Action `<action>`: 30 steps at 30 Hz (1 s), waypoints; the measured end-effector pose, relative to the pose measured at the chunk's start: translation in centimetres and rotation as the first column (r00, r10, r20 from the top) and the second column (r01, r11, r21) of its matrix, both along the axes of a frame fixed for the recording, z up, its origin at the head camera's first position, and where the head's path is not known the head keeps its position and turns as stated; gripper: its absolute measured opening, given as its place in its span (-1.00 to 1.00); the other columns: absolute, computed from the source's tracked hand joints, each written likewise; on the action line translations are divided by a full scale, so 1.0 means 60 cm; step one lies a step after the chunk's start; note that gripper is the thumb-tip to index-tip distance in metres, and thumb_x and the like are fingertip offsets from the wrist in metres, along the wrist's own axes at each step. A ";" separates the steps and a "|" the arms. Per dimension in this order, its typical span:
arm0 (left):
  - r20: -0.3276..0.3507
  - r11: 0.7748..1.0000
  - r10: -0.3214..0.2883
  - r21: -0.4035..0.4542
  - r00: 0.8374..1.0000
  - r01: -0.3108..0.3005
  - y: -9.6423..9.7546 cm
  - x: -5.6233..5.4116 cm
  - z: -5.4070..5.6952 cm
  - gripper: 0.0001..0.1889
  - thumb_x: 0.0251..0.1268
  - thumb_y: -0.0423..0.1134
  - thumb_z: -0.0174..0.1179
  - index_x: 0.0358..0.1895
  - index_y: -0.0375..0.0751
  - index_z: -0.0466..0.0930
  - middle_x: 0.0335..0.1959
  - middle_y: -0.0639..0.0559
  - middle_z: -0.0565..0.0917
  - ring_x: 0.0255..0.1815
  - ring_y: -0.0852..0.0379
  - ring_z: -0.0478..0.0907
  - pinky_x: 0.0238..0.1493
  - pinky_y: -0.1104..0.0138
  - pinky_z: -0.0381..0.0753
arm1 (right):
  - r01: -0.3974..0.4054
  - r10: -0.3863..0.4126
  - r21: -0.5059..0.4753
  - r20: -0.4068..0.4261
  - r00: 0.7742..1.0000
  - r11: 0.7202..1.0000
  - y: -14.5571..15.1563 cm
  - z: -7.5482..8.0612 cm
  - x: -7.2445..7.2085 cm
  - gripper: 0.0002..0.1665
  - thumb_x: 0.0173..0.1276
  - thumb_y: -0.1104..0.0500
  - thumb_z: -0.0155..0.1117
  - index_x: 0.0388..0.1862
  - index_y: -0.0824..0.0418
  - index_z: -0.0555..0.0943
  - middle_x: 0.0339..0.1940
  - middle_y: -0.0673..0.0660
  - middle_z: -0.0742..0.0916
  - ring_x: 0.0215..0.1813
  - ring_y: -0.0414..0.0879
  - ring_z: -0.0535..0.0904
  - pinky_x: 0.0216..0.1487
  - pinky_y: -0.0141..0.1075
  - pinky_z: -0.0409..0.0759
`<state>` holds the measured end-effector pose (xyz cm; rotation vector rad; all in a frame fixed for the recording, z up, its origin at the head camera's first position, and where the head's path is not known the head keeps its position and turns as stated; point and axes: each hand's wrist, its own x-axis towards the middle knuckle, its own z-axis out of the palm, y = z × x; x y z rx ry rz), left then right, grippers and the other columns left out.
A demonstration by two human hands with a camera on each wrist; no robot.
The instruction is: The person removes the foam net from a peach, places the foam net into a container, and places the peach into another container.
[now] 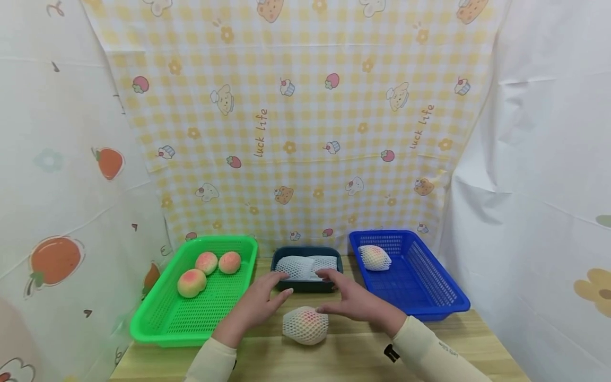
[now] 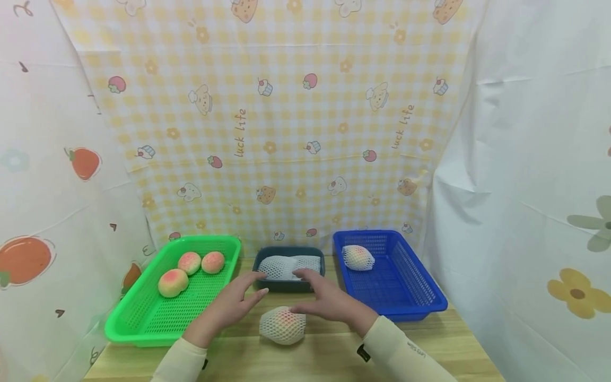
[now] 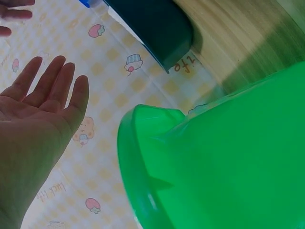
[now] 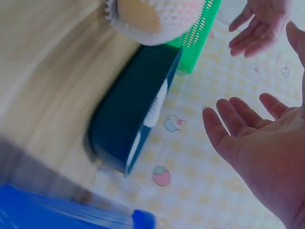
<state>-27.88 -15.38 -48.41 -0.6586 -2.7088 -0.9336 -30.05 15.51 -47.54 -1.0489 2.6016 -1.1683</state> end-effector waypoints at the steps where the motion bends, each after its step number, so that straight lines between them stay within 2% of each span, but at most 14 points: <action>1: 0.002 1.000 -0.001 -0.001 1.000 0.001 0.000 0.000 0.000 -0.44 0.72 0.18 0.18 0.48 -0.12 0.61 0.48 -0.12 0.62 0.56 -0.19 0.49 0.53 -0.17 0.48 | 0.004 -0.004 -0.016 0.023 1.000 1.000 0.000 -0.004 0.001 0.02 0.48 -0.28 0.55 0.76 -0.12 0.28 0.66 0.02 0.48 0.63 0.12 0.42 0.52 0.26 0.49; 4: 0.007 1.000 -0.007 0.003 1.000 0.007 0.000 0.001 -0.001 -0.46 0.72 0.15 0.20 0.47 -0.14 0.62 0.47 -0.12 0.62 0.56 -0.20 0.50 0.52 -0.18 0.48 | 0.022 -0.016 -0.069 0.093 0.996 0.997 0.000 -0.020 0.002 0.01 0.50 -0.15 0.58 0.77 -0.14 0.25 0.66 0.12 0.48 0.64 0.16 0.40 0.54 0.33 0.42; 7: 0.002 1.000 -0.017 0.011 1.000 0.017 0.001 0.000 0.000 -0.51 0.73 0.07 0.23 0.46 -0.15 0.63 0.46 -0.13 0.63 0.55 -0.20 0.50 0.52 -0.17 0.48 | 0.040 -0.025 -0.113 0.136 0.990 0.993 0.000 -0.039 -0.001 0.03 0.51 -0.04 0.58 0.79 -0.06 0.22 0.66 0.27 0.46 0.65 0.24 0.38 0.54 0.40 0.36; 14: 0.003 0.999 -0.037 0.007 0.999 0.037 0.000 0.002 -0.003 -0.53 0.73 0.03 0.24 0.44 -0.17 0.64 0.42 -0.13 0.66 0.51 -0.20 0.54 0.50 -0.17 0.51 | 0.020 0.016 -0.152 0.233 0.972 0.988 -0.009 -0.099 -0.012 0.11 0.47 0.00 0.62 0.79 0.14 0.19 0.66 0.45 0.40 0.64 0.40 0.36 0.51 0.38 0.43; 19: 0.010 0.999 -0.048 0.003 0.999 0.048 -0.001 0.003 -0.013 -0.47 0.73 0.14 0.19 0.42 -0.19 0.64 0.41 -0.12 0.67 0.50 -0.20 0.55 0.48 -0.18 0.52 | -0.014 0.055 -0.147 0.275 0.960 0.989 -0.020 -0.133 -0.007 0.14 0.41 0.04 0.67 0.78 0.18 0.22 0.63 0.39 0.46 0.58 0.30 0.45 0.49 0.18 0.53; 24: 0.029 0.999 -0.044 0.005 0.999 0.044 -0.001 0.003 -0.021 -0.50 0.73 0.11 0.21 0.40 -0.19 0.65 0.39 -0.12 0.67 0.46 -0.21 0.57 0.45 -0.19 0.54 | -0.019 0.045 -0.111 0.235 0.971 0.994 -0.031 -0.155 -0.003 0.12 0.32 0.09 0.73 0.74 0.10 0.31 0.52 0.15 0.61 0.43 0.03 0.59 0.43 -0.11 0.53; 30: 0.038 0.999 -0.035 0.008 0.999 0.034 0.000 0.003 -0.020 -0.53 0.72 0.07 0.22 0.39 -0.18 0.66 0.37 -0.12 0.67 0.44 -0.20 0.59 0.43 -0.20 0.56 | -0.008 0.035 -0.124 0.217 0.976 0.992 -0.038 -0.166 -0.003 0.03 0.31 0.05 0.72 0.67 0.08 0.39 0.41 0.02 0.67 0.34 -0.09 0.62 0.38 -0.15 0.54</action>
